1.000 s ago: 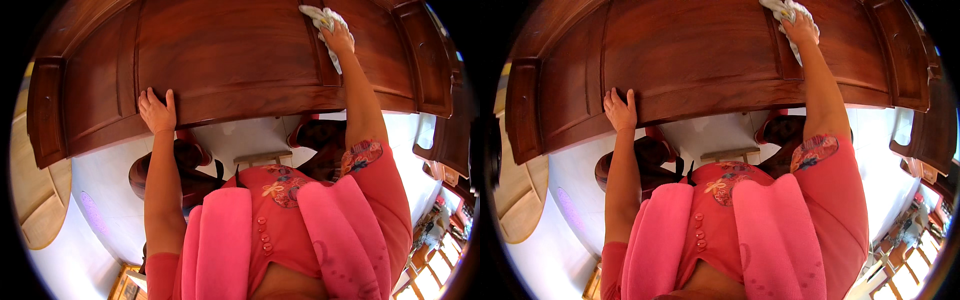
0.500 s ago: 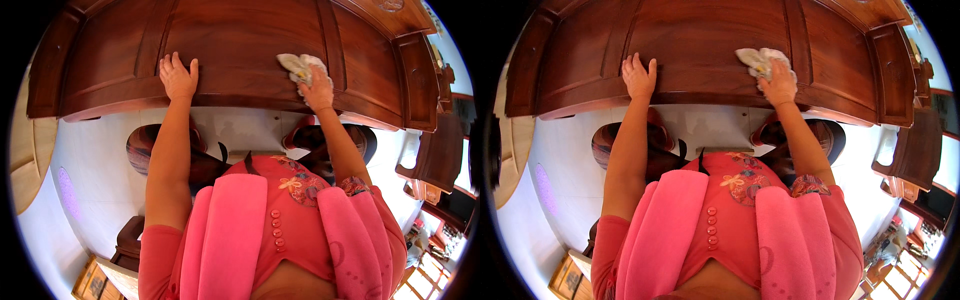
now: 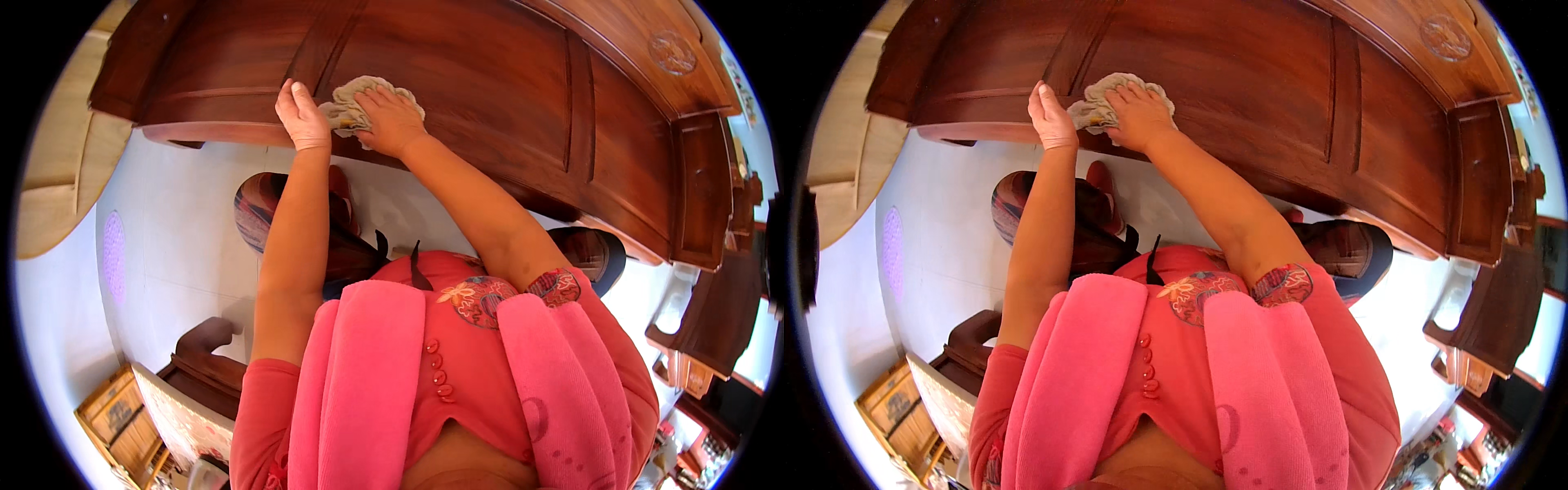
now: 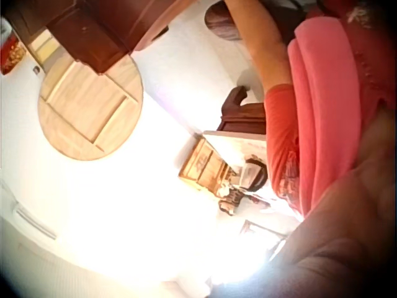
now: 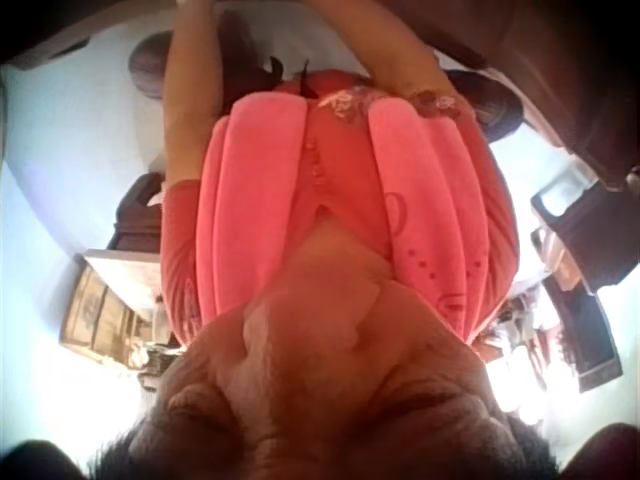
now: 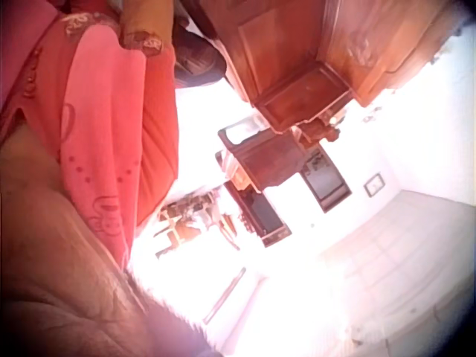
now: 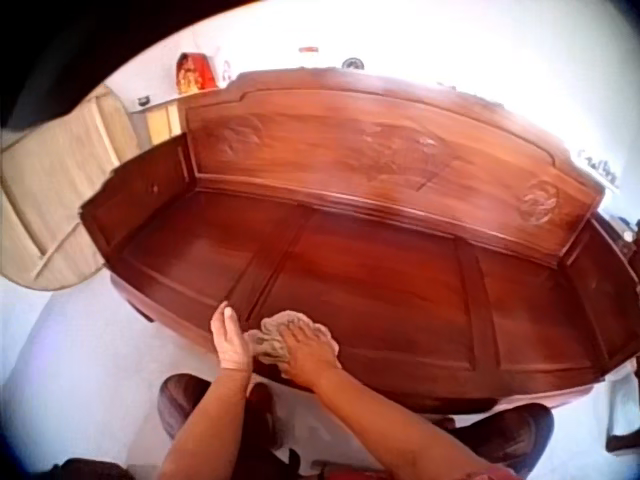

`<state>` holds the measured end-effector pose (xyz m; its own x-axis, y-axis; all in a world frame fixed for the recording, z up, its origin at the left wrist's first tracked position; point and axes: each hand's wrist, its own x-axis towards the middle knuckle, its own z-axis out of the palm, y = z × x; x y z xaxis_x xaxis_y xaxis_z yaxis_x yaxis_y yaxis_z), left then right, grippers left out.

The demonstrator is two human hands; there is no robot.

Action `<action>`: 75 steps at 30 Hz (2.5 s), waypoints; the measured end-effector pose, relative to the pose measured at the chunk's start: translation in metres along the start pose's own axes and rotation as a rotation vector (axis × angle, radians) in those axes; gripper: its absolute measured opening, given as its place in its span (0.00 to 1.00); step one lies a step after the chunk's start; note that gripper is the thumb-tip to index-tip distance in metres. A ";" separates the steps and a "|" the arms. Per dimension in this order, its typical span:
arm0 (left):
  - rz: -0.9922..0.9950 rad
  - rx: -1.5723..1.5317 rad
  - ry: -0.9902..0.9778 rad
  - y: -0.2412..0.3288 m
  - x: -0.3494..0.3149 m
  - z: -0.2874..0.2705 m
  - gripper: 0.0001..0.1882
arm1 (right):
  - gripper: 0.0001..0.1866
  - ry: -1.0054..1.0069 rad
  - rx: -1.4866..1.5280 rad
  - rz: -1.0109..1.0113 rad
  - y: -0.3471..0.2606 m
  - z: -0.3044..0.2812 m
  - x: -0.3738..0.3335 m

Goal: The person wipes a wooden bench using a cloth. They move the cloth across the seat, backrest, and carved details of the bench, using their hands to apply pressure and reach corners.

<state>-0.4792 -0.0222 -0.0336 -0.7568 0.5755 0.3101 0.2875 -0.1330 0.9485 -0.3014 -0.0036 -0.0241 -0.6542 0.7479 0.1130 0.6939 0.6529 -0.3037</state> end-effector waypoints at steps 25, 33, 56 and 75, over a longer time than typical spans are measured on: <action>0.885 -0.095 -0.851 0.114 -0.110 0.006 0.15 | 0.48 -0.004 -0.188 0.020 0.123 -0.039 -0.158; 0.873 -0.094 -0.643 0.114 -0.086 0.002 0.13 | 0.42 0.025 -0.169 -0.231 -0.032 0.007 0.007; 0.707 0.063 -0.617 0.101 -0.071 -0.001 0.12 | 0.43 0.081 -0.170 -0.164 0.066 -0.040 -0.111; 0.649 0.232 -0.627 0.101 -0.076 0.003 0.15 | 0.37 0.114 -0.065 -0.266 -0.013 0.008 -0.005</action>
<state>-0.3908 -0.0774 0.0385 0.0295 0.7847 0.6191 0.7045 -0.4557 0.5440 -0.3091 -0.0170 -0.0282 -0.7800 0.5560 0.2871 0.5229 0.8312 -0.1887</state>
